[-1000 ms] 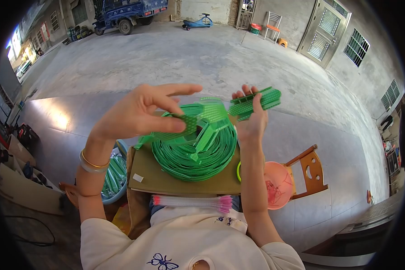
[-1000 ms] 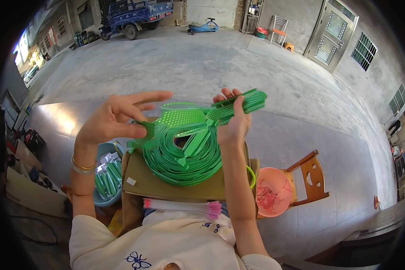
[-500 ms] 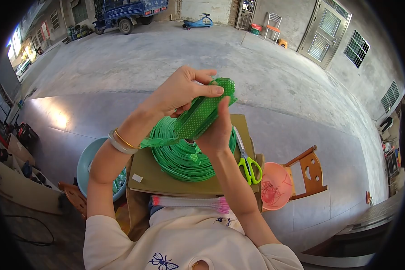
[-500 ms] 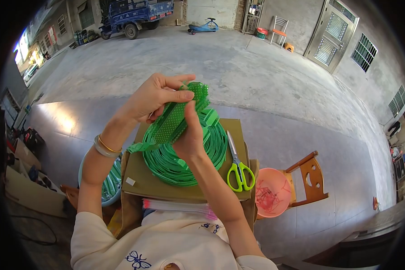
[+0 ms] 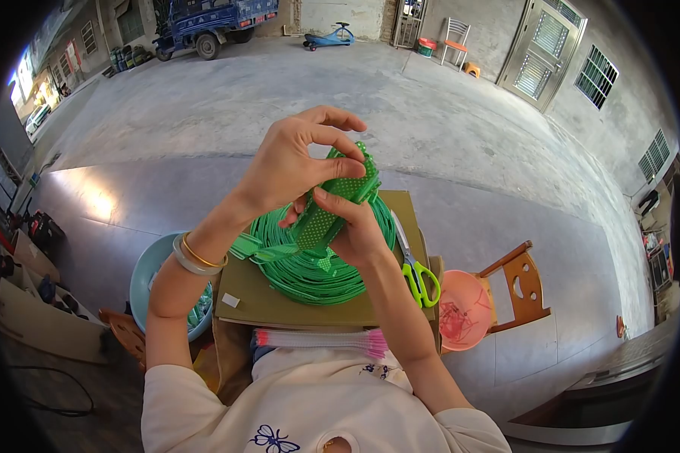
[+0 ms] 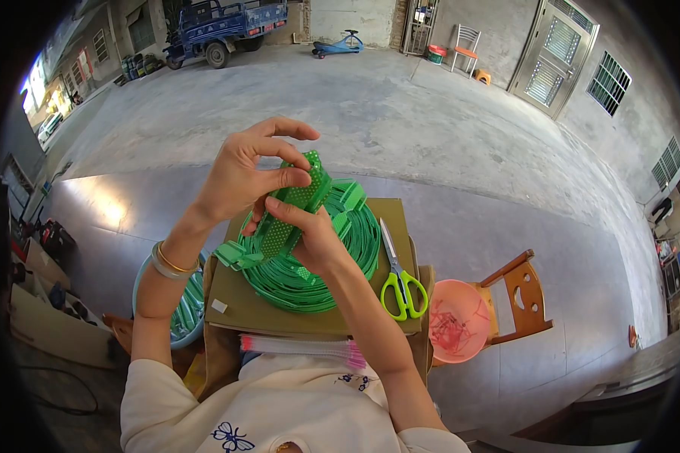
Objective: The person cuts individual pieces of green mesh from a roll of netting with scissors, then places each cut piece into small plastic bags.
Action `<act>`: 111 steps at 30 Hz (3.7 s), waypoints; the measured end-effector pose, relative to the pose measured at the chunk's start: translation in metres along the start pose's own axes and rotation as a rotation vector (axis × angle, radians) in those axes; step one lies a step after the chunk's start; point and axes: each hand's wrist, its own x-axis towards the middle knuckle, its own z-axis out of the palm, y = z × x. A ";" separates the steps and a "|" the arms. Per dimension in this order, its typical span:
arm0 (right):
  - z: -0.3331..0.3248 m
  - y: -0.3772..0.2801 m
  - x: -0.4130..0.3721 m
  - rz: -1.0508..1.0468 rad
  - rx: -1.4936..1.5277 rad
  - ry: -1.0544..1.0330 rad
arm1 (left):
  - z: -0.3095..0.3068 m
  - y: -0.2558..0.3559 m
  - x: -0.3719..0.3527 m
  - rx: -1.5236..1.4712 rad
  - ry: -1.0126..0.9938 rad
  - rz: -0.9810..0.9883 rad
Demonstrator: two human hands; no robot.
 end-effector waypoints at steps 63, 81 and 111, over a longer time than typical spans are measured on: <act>-0.009 -0.011 -0.018 -0.016 -0.046 0.134 | 0.017 -0.006 -0.010 -0.571 -0.121 -0.521; -0.093 -0.066 -0.048 -0.387 0.357 0.263 | -0.026 0.001 -0.093 -0.684 -0.605 -0.740; -0.018 0.023 -0.046 0.221 0.074 0.188 | 0.045 -0.017 -0.062 -0.418 0.241 -0.520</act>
